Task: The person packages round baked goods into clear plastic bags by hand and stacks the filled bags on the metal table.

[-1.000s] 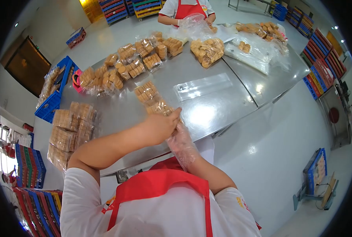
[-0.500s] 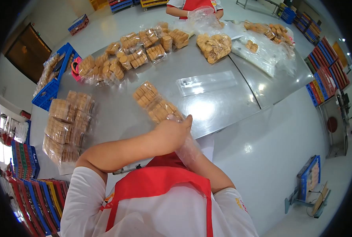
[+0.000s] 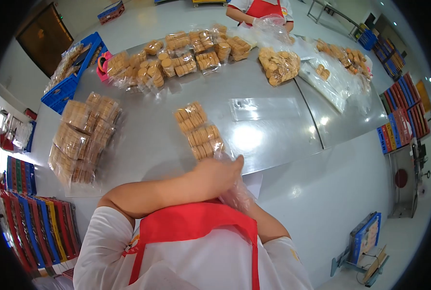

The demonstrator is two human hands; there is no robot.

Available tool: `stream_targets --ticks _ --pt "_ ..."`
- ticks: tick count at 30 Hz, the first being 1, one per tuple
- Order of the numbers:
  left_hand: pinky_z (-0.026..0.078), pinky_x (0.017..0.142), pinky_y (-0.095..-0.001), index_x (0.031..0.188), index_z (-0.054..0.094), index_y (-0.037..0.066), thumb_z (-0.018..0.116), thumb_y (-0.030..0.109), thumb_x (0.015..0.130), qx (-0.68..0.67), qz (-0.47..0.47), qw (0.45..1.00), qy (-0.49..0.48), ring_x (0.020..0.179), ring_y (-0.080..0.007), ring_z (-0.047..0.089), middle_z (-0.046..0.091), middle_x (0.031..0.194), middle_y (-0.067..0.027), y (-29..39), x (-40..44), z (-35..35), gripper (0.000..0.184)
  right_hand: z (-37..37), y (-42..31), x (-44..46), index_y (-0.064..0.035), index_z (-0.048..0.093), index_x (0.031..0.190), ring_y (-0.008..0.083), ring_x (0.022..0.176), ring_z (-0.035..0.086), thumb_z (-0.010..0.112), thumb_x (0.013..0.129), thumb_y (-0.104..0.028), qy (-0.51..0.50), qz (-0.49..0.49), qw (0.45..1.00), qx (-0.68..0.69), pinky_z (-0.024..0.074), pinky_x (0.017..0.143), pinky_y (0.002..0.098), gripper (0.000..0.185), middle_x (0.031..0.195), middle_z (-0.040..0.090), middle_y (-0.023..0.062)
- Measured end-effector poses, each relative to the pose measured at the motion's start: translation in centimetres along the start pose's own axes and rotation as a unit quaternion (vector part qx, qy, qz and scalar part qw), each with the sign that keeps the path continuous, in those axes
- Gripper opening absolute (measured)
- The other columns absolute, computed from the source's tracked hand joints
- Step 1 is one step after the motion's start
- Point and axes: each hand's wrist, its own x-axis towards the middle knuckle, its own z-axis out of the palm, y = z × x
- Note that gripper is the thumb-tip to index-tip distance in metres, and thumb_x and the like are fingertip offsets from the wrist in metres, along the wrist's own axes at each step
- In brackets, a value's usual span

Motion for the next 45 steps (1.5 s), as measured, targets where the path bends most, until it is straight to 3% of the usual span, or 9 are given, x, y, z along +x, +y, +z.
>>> stream_targets --ticks 13,20,29,31,34,37,39,41,45 --pt "0.055 0.059 -0.0402 0.13 0.052 -0.006 0.061 0.005 0.08 0.014 -0.075 0.997 0.031 0.071 -0.0312 0.07 0.068 0.087 -0.02 -4.7 -4.1 -1.0 0.053 1.1 5.4 7.9 -0.004 0.047 0.134 0.0199 0.102 0.062 0.051 0.099 -0.025 -0.082 -0.249 0.896 -0.359 0.0509 0.087 0.0327 0.041 0.108 0.064 0.0118" --pt "0.054 0.06 -0.0407 0.128 0.052 -0.005 0.065 0.008 0.075 0.018 -0.054 0.98 0.191 0.068 -0.03 0.069 0.066 0.076 -0.0123 -7.6 -6.0 3.4 0.055 1.0 7.0 8.3 -0.0045 0.05 0.132 0.0178 0.1 0.061 0.049 0.099 -0.024 -0.06 -0.333 0.813 -0.475 0.0492 0.087 0.0308 0.038 0.105 0.064 0.0098" --pt "0.056 0.071 -0.0389 0.128 0.051 -0.007 0.068 0.008 0.073 -0.011 -0.085 0.987 0.136 0.07 -0.0303 0.069 0.068 0.076 -0.014 -6.2 -6.5 3.5 0.06 3.0 12.4 13.8 -0.0051 0.053 0.128 0.0152 0.097 0.06 0.046 0.099 -0.023 0.011 -0.391 0.623 -0.678 0.047 0.086 0.0283 0.035 0.101 0.064 0.0072" --pt "0.056 0.076 -0.039 0.129 0.051 -0.005 0.066 0.007 0.074 -0.055 -0.108 0.985 0.12 0.082 -0.031 0.071 0.069 0.09 -0.0181 -6.5 -7.3 2.2 0.059 2.0 12.5 12.4 -0.0053 0.054 0.127 0.0146 0.096 0.06 0.045 0.099 -0.023 -0.009 -0.399 0.669 -0.626 0.0465 0.086 0.0277 0.034 0.101 0.064 0.0067" --pt "0.055 0.079 -0.0423 0.124 0.056 -0.005 0.062 0.007 0.076 -0.106 -0.014 0.927 0.359 0.099 -0.0313 0.065 0.058 0.122 -0.0229 -7.7 -8.7 3.0 0.05 2.3 8.8 11.0 -0.0001 0.061 0.111 0.0174 0.076 0.062 0.058 0.091 -0.022 -0.161 -0.318 0.854 -0.379 0.0494 0.068 0.0326 0.03 0.083 0.065 0.0101" --pt "0.046 0.096 -0.041 0.123 0.055 0.001 0.066 0.015 0.083 -0.24 -0.245 0.708 0.617 0.111 -0.0364 0.054 0.052 0.125 -0.0216 -8.8 -9.7 4.6 0.044 1.4 5.8 7.1 -0.0052 0.057 0.075 0.015 0.061 0.052 0.062 0.093 -0.019 -0.178 -0.127 0.888 -0.405 0.041 0.056 0.0346 0.023 0.068 0.055 0.0019" --pt "0.042 0.098 -0.0374 0.113 0.058 0.001 0.072 0.031 0.086 -0.285 -0.325 0.54 0.722 0.106 -0.0355 0.048 0.052 0.114 -0.0186 -11.8 -8.1 7.9 0.042 -4.0 7.2 7.4 -0.005 0.051 0.064 0.0117 0.055 0.045 0.06 0.094 -0.015 -0.144 -0.326 0.797 -0.488 0.0346 0.05 0.0347 0.032 0.058 0.046 -0.0006" --pt "0.041 0.1 -0.0443 0.113 0.056 -0.003 0.074 0.038 0.084 -0.381 -0.432 0.597 0.559 0.108 -0.0406 0.049 0.049 0.12 -0.0254 -12.6 -8.1 9.2 0.053 -7.3 7.5 8.4 -0.0035 0.05 0.064 0.01 0.055 0.044 0.06 0.093 -0.013 -0.044 -0.41 0.784 -0.464 0.0345 0.049 0.0316 0.032 0.059 0.045 -0.0014" --pt "0.041 0.098 -0.0478 0.102 0.06 -0.005 0.075 0.048 0.081 -0.439 -0.48 0.644 0.403 0.112 -0.0437 0.049 0.05 0.121 -0.0306 -10.9 -7.0 9.4 0.059 -4.5 3.0 9.5 -0.002 0.056 0.07 0.0077 0.054 0.042 0.061 0.092 -0.012 0.037 -0.254 0.934 -0.25 0.0351 0.05 0.0273 0.024 0.061 0.049 -0.0007"
